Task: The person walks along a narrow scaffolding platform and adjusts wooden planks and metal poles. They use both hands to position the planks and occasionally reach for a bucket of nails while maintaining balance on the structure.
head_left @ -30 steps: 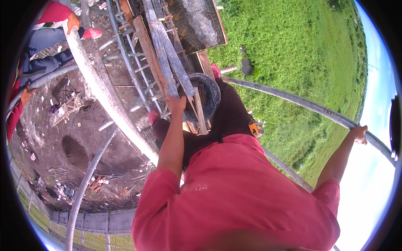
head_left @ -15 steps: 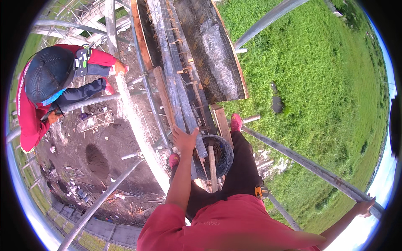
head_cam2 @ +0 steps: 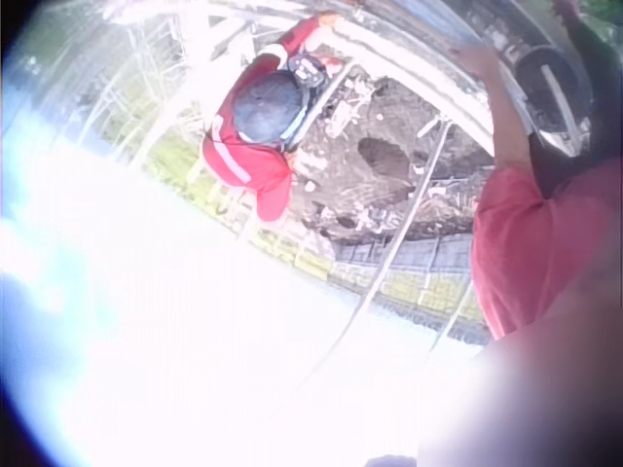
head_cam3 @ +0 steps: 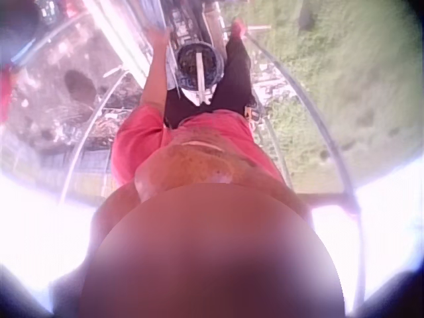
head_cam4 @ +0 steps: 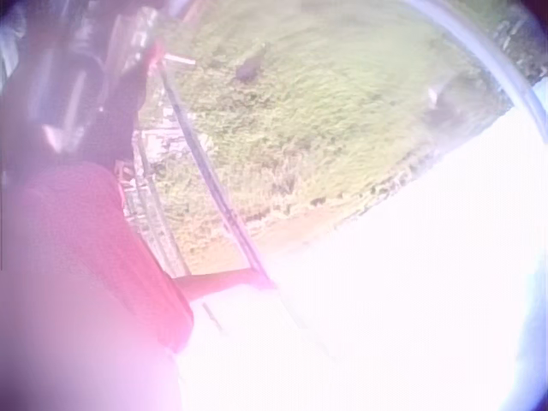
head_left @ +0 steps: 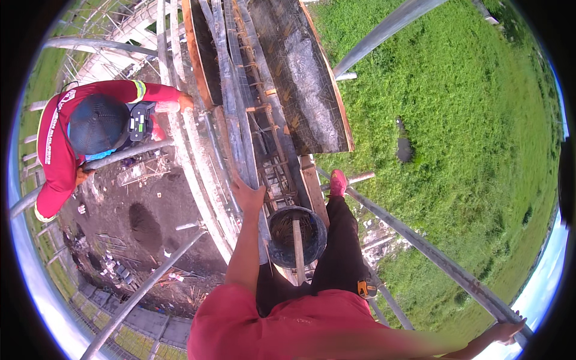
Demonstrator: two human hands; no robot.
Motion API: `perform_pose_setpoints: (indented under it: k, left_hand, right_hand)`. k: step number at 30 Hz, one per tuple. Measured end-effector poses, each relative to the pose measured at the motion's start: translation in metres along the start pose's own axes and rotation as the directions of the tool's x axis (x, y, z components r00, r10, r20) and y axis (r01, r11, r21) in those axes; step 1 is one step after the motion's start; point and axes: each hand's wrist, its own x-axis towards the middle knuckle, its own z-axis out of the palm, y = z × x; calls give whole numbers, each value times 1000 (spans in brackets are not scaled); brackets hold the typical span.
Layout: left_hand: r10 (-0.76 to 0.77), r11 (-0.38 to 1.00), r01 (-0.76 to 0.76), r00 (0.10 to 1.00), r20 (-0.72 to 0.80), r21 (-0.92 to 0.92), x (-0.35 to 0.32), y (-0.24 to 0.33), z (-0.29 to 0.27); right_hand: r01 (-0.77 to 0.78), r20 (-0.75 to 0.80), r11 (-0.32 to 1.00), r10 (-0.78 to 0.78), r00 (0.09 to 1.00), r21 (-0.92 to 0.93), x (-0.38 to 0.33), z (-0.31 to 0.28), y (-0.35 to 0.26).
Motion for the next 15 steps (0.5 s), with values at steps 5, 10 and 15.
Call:
perform_pose_setpoints:
  k: [5,10,15]
  left_hand:
    - [34,999,-34,997,-67,-1,35,-9,-2]
    - [-1,1000,2,999,-38,16,54,-21,4]
    - [-119,976,120,993,-13,183,52,-20,30]
  right_hand:
    - [-13,-100,999,10,995,-29,8,5,-12]
    - [44,-54,999,-42,998,32,14,6,-17]
    - [86,-136,994,-77,988,65,16,9,-18]
